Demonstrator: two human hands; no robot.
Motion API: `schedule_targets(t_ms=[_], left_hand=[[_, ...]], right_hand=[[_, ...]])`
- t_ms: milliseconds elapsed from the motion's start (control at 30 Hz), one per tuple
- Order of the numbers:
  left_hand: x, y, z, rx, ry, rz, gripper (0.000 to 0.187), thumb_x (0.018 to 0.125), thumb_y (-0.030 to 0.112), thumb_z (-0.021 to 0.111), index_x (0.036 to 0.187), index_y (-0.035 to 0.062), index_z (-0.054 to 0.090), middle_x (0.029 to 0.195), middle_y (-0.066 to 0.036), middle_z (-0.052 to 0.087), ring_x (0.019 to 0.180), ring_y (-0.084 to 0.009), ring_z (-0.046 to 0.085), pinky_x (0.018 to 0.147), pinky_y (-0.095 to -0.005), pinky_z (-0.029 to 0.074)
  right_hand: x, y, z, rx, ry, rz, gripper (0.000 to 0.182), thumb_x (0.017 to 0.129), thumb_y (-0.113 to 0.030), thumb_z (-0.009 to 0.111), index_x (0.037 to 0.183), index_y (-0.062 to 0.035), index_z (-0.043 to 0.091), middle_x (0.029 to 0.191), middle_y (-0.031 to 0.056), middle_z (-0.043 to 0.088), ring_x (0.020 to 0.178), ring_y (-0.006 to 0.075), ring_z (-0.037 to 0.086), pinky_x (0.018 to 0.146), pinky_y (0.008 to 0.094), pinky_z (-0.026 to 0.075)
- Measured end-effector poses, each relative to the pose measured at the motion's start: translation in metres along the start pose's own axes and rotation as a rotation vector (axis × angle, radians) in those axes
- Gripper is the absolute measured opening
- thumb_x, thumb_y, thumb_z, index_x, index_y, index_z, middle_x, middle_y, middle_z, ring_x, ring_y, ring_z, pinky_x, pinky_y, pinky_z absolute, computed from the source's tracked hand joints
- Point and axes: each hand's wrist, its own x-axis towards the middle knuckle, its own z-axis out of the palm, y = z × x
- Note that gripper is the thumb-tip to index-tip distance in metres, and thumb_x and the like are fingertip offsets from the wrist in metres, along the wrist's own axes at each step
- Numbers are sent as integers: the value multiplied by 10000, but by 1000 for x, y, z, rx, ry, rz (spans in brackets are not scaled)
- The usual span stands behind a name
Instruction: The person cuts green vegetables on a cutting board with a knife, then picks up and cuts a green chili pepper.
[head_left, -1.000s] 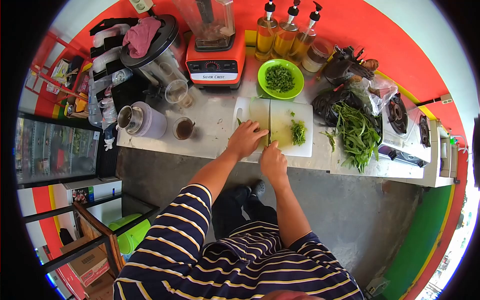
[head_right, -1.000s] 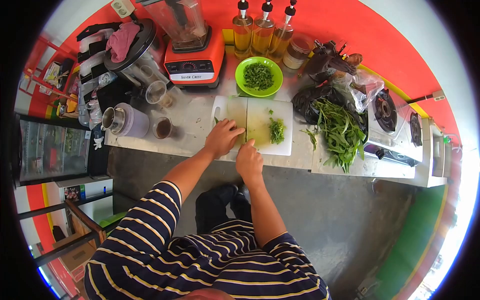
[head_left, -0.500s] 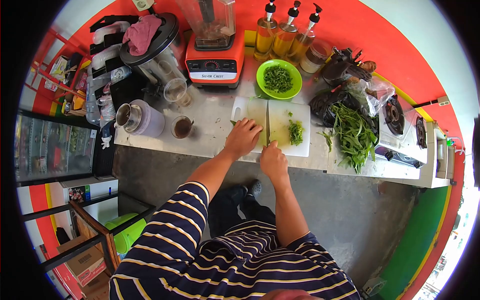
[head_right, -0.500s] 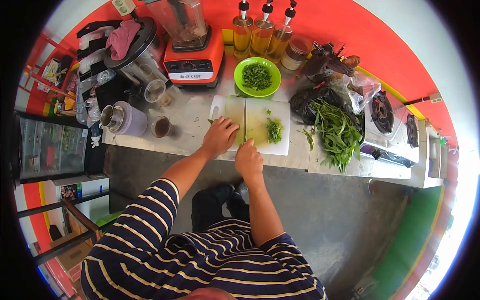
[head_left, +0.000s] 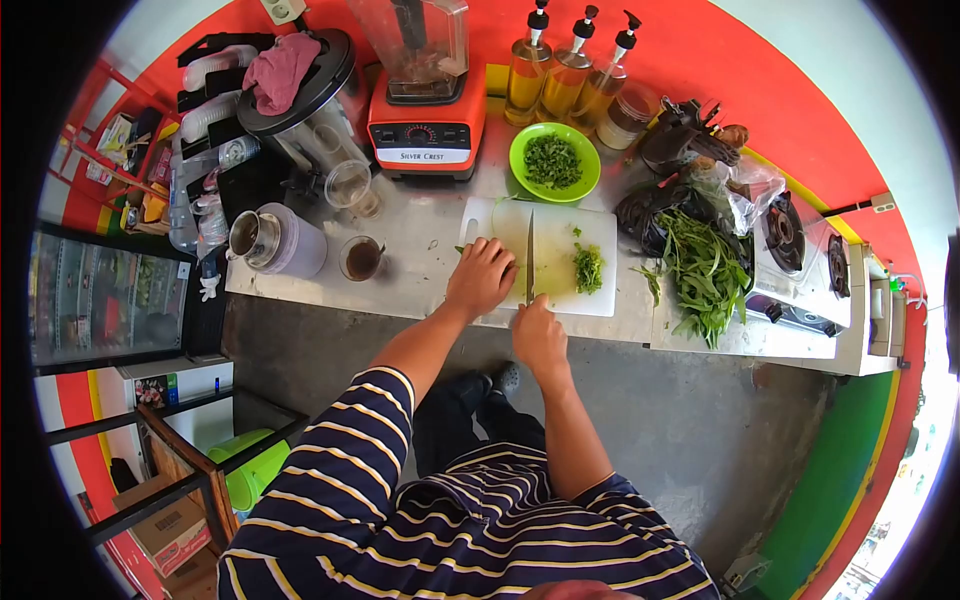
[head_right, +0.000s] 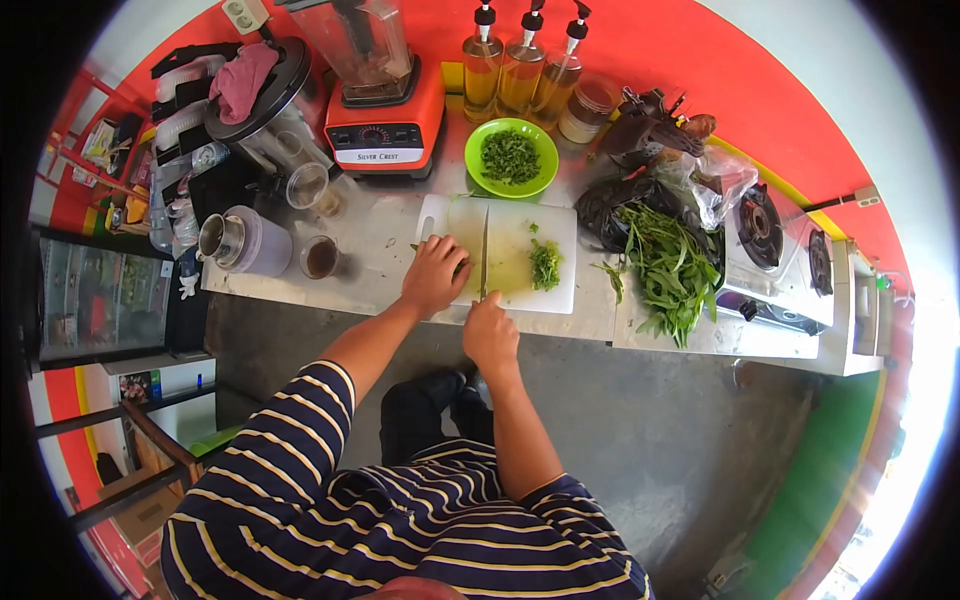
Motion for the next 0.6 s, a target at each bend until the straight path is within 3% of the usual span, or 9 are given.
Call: schedule_targets(t_ms=[467, 600], left_hand=[[-1, -1, -1, -17, 8, -9, 144, 884, 184, 666, 963, 68, 635, 999, -73, 561, 1003, -287, 509, 877, -416, 415], [-1, 1, -2, -19, 11, 13, 141, 882, 182, 667, 960, 67, 638, 992, -71, 563, 997, -286, 510, 868, -411, 416]], right_hand=[[3, 0, 10, 67, -40, 16, 322, 1016, -271, 484, 1045, 50, 464, 913, 355, 663, 878, 535, 654, 817, 579, 521], [21, 2, 6, -5, 25, -43, 316, 1016, -269, 507, 1058, 38, 446, 911, 305, 691, 868, 492, 686, 785, 542, 554]])
